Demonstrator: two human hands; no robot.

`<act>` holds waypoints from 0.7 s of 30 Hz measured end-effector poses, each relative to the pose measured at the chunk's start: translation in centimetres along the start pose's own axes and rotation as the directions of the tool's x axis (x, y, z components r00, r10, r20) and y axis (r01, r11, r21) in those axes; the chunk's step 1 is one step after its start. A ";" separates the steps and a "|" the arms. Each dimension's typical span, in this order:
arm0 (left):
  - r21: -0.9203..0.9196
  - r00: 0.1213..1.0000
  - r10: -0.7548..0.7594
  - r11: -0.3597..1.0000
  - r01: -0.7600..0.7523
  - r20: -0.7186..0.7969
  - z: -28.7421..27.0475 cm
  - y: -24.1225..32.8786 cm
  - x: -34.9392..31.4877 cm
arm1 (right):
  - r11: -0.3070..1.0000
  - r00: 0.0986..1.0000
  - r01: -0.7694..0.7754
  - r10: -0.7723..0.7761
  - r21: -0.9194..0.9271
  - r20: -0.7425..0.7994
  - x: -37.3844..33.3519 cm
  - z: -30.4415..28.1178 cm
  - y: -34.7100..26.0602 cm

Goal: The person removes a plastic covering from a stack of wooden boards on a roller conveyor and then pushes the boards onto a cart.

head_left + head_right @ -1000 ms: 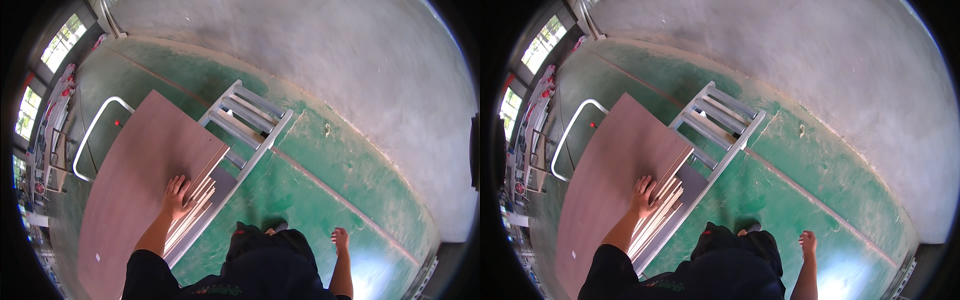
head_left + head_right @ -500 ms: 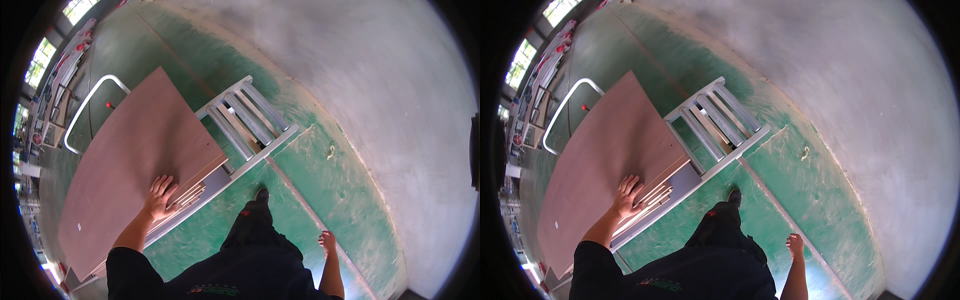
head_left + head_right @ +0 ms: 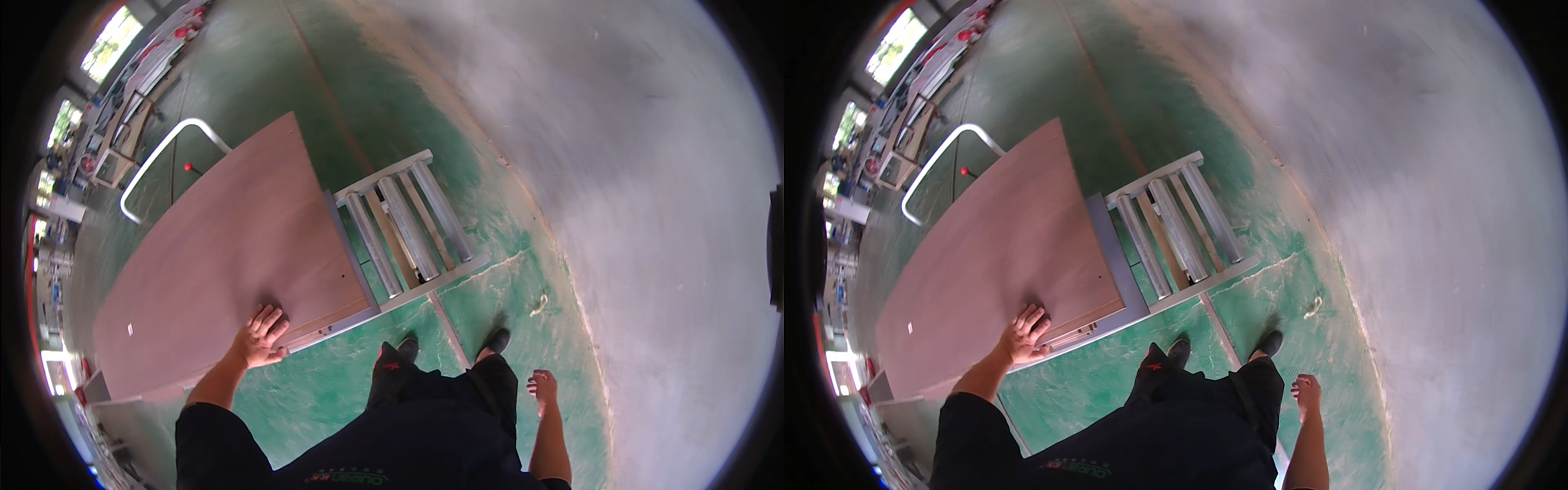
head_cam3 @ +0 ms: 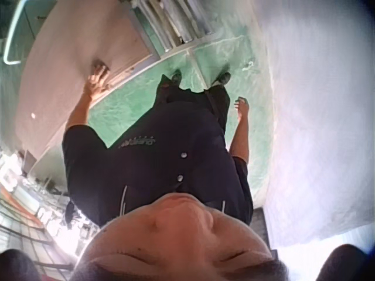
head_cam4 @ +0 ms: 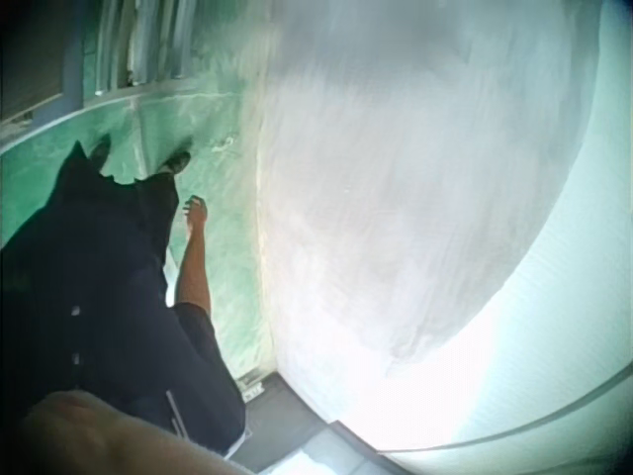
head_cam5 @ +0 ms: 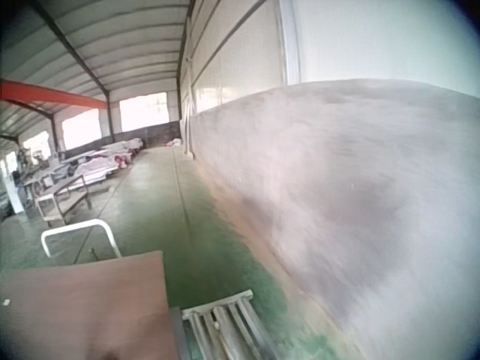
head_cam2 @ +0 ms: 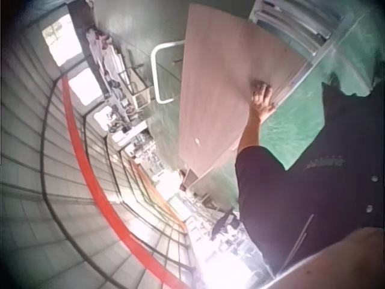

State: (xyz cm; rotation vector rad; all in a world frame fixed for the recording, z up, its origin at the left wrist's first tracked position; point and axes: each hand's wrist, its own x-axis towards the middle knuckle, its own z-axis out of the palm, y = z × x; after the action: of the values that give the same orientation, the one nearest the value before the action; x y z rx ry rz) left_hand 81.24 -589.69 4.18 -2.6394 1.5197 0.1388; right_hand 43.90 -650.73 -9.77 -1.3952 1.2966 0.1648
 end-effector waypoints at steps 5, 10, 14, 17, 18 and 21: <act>0.206 0.910 -0.168 0.974 0.094 0.378 -1.5 2.8 3.1 | 0.998 0.997 0.058 -0.056 -0.040 0.049 9.3 -4.3 -3.4; 0.164 0.704 -0.487 0.863 0.477 0.517 -8.2 10.3 11.4 | 0.996 0.993 0.076 -0.071 -0.053 0.093 16.1 -10.9 -8.5; -0.042 0.536 -0.645 0.617 0.786 0.544 -10.2 11.0 17.9 | 0.971 0.984 0.170 -0.159 -0.168 0.078 23.7 -15.9 -13.3; -0.139 0.414 -0.853 0.390 0.910 0.319 -9.2 9.8 23.0 | 0.978 0.976 0.198 -0.190 -0.065 0.108 25.9 -15.0 -21.2; -0.149 0.408 -0.855 0.380 0.913 0.321 -8.8 9.3 25.4 | 0.976 0.974 0.206 -0.198 -0.076 0.109 26.9 -14.7 -22.7; -0.199 0.351 -0.927 0.322 0.926 0.134 -7.5 6.7 34.0 | 0.960 0.938 0.280 -0.268 -0.026 0.221 31.0 -13.6 -27.3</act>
State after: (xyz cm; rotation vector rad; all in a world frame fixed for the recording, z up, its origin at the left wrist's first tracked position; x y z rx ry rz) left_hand 92.70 -623.13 7.12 -3.2042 -0.3004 0.2224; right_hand 68.25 -686.67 -11.12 -1.5458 0.9142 0.1591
